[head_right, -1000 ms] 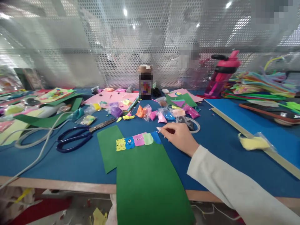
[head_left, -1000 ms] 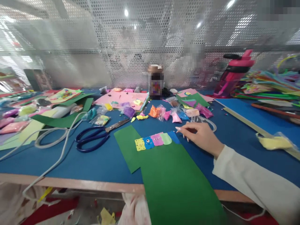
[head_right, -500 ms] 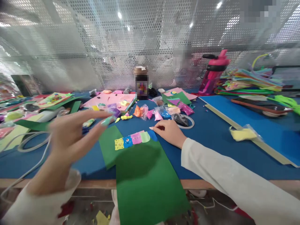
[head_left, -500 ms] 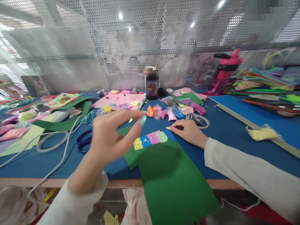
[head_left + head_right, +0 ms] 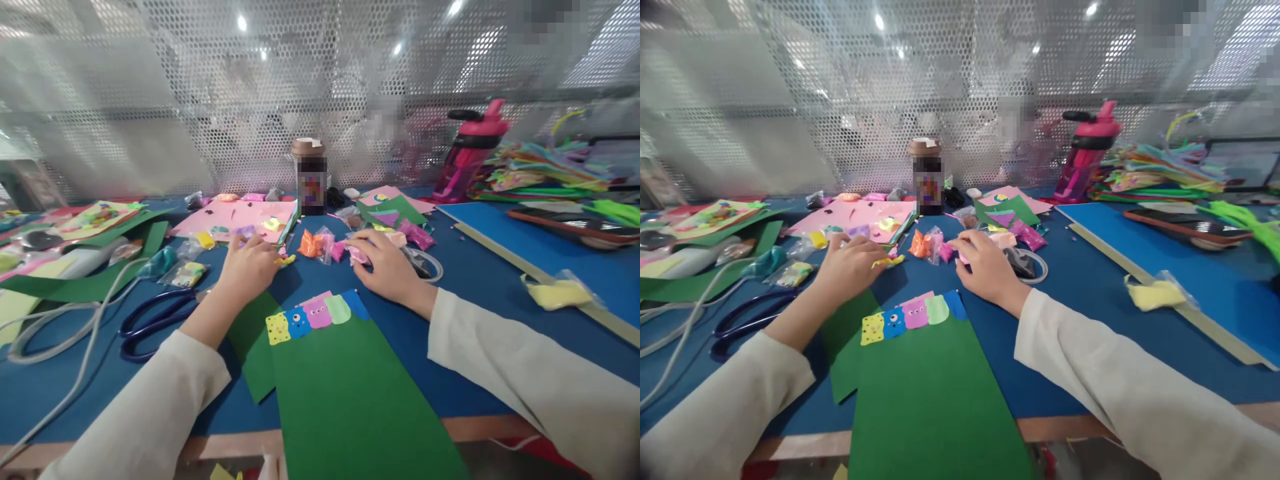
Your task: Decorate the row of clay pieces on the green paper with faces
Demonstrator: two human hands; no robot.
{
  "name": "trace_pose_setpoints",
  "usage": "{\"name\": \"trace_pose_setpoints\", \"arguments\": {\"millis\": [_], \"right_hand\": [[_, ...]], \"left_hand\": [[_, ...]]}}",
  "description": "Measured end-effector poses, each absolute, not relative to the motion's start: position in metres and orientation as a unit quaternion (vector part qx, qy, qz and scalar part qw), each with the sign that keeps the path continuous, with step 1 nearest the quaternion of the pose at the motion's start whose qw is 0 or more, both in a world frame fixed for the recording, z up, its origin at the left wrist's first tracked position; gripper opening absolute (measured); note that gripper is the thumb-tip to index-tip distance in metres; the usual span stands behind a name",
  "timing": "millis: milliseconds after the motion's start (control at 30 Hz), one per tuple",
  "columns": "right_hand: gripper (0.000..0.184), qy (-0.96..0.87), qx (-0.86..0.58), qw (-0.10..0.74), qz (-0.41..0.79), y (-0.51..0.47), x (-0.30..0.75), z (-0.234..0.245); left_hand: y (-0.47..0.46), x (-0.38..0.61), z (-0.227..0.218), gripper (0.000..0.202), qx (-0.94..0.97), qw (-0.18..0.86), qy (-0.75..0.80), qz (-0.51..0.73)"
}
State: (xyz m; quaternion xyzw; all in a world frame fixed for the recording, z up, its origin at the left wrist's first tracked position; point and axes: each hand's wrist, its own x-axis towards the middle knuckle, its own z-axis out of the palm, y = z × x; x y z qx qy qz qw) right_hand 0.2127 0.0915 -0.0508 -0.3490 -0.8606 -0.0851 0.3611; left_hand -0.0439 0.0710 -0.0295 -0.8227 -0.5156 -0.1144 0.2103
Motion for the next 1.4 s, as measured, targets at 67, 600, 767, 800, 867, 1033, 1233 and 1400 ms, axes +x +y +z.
{"name": "trace_pose_setpoints", "arguments": {"millis": [67,600,767,800,867,1033,1233,1400], "right_hand": [[0.029,-0.864,-0.338,0.365,-0.077,0.086,0.213,-0.05],[0.032,-0.81,-0.326,0.444,0.201,0.064,0.195,-0.04],[0.037,-0.738,-0.307,0.405,0.444,0.06,0.187,-0.038],[0.033,-0.728,-0.304,0.4,0.468,0.059,0.187,-0.038],[0.027,-0.707,-0.3,0.393,0.505,0.059,0.188,-0.036],[0.023,-0.686,-0.3,0.38,0.543,0.058,0.194,-0.031],[0.023,-0.652,-0.339,0.417,0.536,0.058,0.197,-0.027],[0.022,-0.629,-0.351,0.437,0.538,0.056,0.194,-0.029]], "left_hand": [[0.071,-0.045,-0.026,0.021,-0.828,0.201,-0.511,-0.116],[0.063,-0.019,-0.025,0.022,-0.831,0.028,-0.473,-0.29],[0.042,0.006,-0.012,0.019,-0.825,-0.088,-0.437,-0.347],[0.04,0.007,-0.012,0.019,-0.819,-0.113,-0.434,-0.358],[0.039,0.009,-0.013,0.02,-0.799,-0.165,-0.431,-0.385],[0.043,0.007,-0.021,0.027,-0.767,-0.242,-0.426,-0.415],[0.047,0.002,-0.022,0.018,-0.766,-0.298,-0.399,-0.407],[0.042,0.001,-0.024,0.011,-0.756,-0.209,-0.412,-0.464]]}}
